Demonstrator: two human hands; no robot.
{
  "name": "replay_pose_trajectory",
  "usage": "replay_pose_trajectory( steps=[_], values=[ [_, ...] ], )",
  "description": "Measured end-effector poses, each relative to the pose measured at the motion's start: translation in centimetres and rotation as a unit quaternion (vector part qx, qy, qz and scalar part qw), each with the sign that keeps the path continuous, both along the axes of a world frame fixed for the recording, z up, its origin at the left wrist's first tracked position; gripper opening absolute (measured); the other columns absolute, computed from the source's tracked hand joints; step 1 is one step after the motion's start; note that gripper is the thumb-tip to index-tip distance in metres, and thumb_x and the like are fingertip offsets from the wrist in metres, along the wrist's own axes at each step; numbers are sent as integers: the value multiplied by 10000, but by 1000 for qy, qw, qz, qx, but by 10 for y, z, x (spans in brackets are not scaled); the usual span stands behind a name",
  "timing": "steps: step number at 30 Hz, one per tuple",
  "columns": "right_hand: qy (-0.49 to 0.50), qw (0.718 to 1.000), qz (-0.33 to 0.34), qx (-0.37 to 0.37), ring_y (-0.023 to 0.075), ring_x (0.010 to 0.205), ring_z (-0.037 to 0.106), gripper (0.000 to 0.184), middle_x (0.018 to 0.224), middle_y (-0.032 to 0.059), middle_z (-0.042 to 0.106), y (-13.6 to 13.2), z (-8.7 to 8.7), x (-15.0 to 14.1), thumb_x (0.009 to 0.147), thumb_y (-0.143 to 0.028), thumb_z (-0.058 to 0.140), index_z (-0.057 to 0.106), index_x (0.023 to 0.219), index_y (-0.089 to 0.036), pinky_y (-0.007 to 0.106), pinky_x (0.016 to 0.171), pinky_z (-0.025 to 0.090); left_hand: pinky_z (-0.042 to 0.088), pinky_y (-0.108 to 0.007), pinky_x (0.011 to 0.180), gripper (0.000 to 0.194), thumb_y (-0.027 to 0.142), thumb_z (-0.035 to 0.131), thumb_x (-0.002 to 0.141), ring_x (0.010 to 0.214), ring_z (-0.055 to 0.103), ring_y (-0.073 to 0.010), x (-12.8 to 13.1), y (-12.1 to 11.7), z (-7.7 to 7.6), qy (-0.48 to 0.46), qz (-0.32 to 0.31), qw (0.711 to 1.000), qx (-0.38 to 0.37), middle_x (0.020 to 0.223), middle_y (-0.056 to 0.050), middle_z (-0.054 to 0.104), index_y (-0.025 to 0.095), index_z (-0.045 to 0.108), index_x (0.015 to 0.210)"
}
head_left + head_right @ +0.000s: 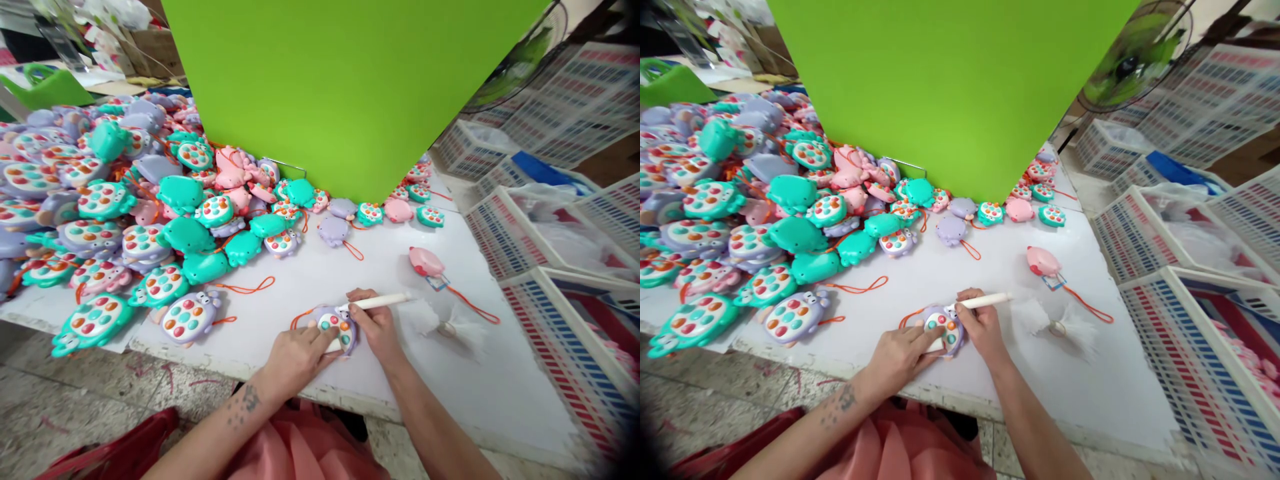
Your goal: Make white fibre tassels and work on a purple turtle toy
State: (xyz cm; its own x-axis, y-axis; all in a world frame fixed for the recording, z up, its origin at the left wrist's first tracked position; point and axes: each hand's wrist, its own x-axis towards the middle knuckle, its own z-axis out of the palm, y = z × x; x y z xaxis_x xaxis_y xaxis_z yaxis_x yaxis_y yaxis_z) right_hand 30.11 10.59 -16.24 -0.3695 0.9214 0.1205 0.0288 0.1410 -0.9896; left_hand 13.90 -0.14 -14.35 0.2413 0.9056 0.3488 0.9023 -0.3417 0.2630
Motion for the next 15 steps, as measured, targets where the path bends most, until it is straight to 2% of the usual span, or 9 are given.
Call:
replay_pose_trajectory(
  steps=[4, 15],
  values=[
    [-13, 999, -31, 9, 161, 721, 521, 141, 824, 21, 578, 0, 1, -1, 821, -328, 578, 580, 874, -197, 272, 633, 418, 510, -276, 550, 368, 440, 420, 916, 717, 654, -189, 0, 0, -2, -1, 4, 1000, -3, 832, -42, 667, 192, 542, 1157],
    [-14, 1000, -13, 4, 148, 672, 513, 160, 776, 7, 561, -1, 3, -3, 804, -329, 594, 576, 885, -192, 266, 618, 423, 524, -286, 572, 357, 431, 449, 906, 729, 659, -192, 1, -1, -4, -3, 6, 1000, -8, 848, -40, 670, 204, 543, 1165]
  ],
)
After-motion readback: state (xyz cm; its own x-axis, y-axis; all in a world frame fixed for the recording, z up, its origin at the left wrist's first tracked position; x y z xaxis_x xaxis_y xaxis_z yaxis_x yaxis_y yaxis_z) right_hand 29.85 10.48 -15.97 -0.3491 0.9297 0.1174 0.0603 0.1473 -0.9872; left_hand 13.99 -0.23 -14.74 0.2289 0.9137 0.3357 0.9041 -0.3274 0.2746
